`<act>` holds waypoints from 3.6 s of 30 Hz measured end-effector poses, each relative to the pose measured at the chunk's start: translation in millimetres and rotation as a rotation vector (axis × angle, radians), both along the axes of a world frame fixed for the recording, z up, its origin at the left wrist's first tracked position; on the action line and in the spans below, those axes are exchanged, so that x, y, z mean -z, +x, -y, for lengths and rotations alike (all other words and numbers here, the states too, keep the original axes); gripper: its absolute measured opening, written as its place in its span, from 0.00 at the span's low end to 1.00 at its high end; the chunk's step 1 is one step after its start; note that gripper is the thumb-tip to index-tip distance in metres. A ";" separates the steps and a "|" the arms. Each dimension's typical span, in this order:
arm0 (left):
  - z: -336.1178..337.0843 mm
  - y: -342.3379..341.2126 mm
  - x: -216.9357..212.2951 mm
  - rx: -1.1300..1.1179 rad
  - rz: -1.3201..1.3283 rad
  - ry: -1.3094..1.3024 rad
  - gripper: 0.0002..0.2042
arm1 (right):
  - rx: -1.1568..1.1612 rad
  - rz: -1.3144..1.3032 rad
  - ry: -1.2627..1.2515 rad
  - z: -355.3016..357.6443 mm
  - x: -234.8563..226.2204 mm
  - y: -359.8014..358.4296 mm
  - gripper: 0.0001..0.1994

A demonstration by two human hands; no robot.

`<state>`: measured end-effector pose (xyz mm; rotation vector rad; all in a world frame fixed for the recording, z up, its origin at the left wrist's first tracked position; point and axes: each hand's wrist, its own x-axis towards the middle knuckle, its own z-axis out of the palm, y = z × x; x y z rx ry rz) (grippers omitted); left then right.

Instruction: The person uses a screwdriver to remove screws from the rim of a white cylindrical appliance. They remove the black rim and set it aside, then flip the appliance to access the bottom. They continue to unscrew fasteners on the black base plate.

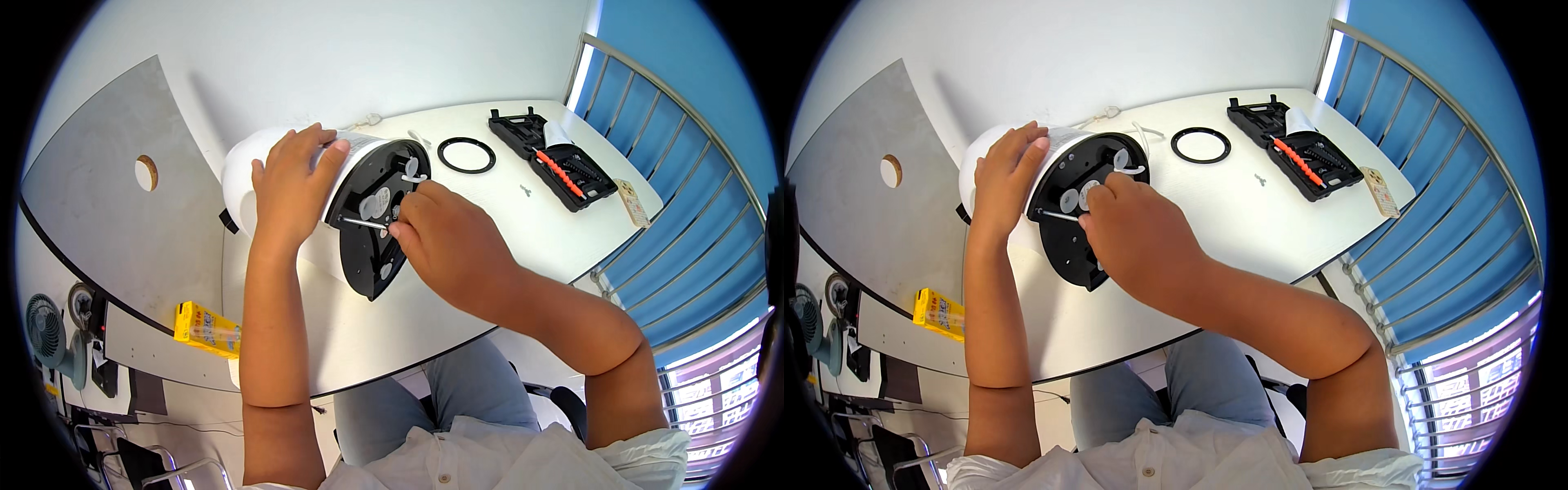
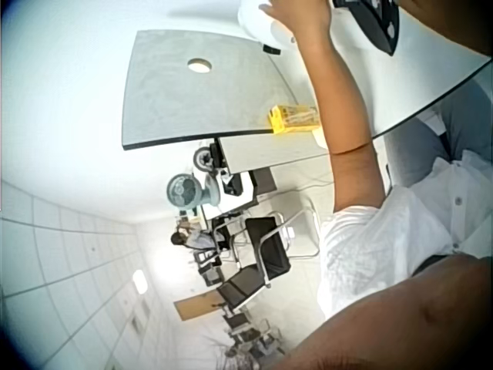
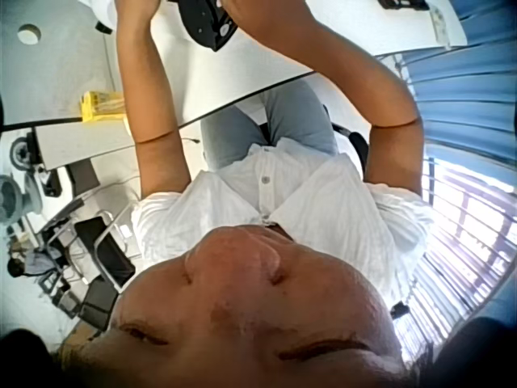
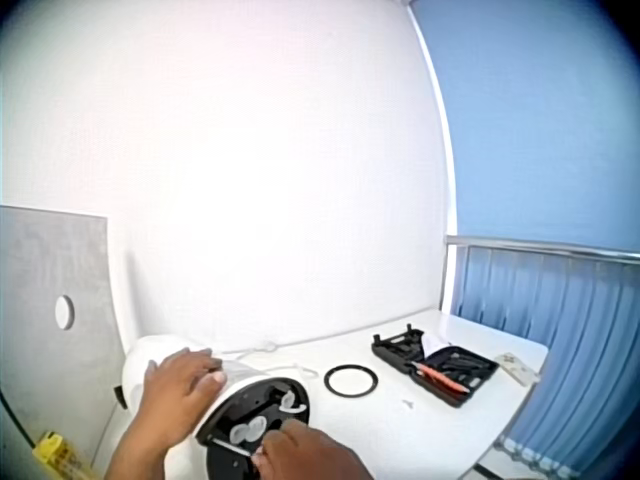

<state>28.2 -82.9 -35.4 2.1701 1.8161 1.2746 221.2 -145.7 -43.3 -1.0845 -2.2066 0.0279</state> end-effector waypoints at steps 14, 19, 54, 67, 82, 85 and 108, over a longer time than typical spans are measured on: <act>-4.1 -2.0 1.3 0.005 -0.001 -0.004 0.24 | 0.092 0.075 0.441 -0.7 23.9 -5.9 0.10; -4.9 -2.0 0.8 0.006 0.010 -0.027 0.24 | 0.099 0.042 0.581 -7.6 22.4 -4.5 0.12; -7.5 -3.5 1.8 0.048 0.046 0.013 0.25 | -0.130 -0.285 -0.293 2.2 28.4 9.2 0.08; 0.3 0.5 -3.2 0.017 -0.003 -0.052 0.26 | 0.054 -0.303 -0.314 -19.9 8.4 19.8 0.11; -3.2 -19.1 -6.9 0.223 -0.063 -0.123 0.23 | -0.006 -0.274 -0.275 -18.2 4.8 20.3 0.09; -2.7 -17.5 -2.0 0.220 -0.114 -0.013 0.22 | -0.013 -0.257 -0.220 -20.6 5.7 21.0 0.09; -4.5 -15.8 -0.3 0.268 -0.213 0.094 0.19 | -0.138 -0.179 -0.491 -25.8 -25.3 19.8 0.03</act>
